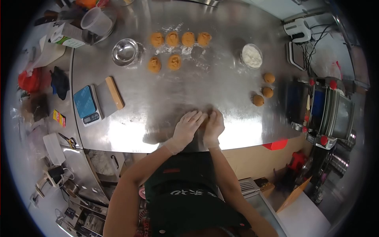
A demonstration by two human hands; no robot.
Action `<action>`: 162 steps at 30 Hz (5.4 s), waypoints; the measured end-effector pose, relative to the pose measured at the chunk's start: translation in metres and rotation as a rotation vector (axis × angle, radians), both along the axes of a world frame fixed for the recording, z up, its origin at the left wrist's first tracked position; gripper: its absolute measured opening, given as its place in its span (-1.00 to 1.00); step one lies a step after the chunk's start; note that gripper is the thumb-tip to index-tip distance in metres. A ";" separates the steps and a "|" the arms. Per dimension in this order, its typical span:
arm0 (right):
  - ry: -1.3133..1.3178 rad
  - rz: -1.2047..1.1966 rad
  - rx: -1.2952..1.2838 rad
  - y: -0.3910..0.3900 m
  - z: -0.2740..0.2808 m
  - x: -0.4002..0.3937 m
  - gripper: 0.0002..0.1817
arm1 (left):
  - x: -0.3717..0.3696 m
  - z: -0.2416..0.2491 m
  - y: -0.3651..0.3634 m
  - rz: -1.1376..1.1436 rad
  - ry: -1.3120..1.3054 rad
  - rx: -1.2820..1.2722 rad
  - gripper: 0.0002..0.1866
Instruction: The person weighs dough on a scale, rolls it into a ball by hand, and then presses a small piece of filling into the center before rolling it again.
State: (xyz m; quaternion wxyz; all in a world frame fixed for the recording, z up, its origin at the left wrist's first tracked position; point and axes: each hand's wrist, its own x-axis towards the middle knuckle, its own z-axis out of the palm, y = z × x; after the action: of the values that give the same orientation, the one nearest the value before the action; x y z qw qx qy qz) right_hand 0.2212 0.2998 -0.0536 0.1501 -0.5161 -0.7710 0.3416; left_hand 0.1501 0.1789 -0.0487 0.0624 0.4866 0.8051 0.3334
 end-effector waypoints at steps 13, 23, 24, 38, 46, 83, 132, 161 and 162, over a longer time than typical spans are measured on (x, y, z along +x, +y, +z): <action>-0.004 0.556 0.454 0.017 0.013 -0.042 -0.78 | 0.026 0.002 0.016 0.473 -0.697 0.057 -0.46; 0.163 1.221 0.500 0.049 0.014 -0.070 -0.66 | 0.010 -0.030 0.010 0.327 -0.329 0.103 -0.59; 0.140 1.112 0.461 0.044 0.012 -0.062 -0.69 | 0.009 -0.032 0.010 0.305 -0.346 0.104 -0.58; 0.075 0.716 0.425 0.044 0.000 -0.037 -0.74 | -0.008 -0.017 0.033 0.168 -0.587 -0.108 -0.60; -0.042 0.547 0.397 0.064 0.001 -0.039 -0.87 | 0.008 -0.022 0.045 0.432 -0.754 0.066 -0.52; -0.133 0.397 0.169 0.020 0.017 -0.083 -0.82 | -0.048 -0.001 0.020 0.338 -0.636 -0.013 -0.33; 0.822 -0.078 -1.338 -0.022 0.037 0.028 -0.42 | 0.021 0.068 0.030 0.541 -0.649 0.048 -0.06; 0.838 0.057 -1.321 -0.007 0.120 -0.001 -0.33 | 0.007 0.101 0.035 0.136 -0.367 0.138 -0.11; 0.782 0.207 -1.320 0.007 0.101 0.011 -0.32 | 0.005 0.104 0.037 0.110 -0.293 0.084 0.00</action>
State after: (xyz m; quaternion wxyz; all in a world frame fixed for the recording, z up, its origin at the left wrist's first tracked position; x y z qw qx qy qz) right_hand 0.2321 0.3073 0.0476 0.0401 -0.2660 -0.3430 0.9000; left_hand 0.1554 0.2155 0.0549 0.1405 0.3898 0.7983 0.4371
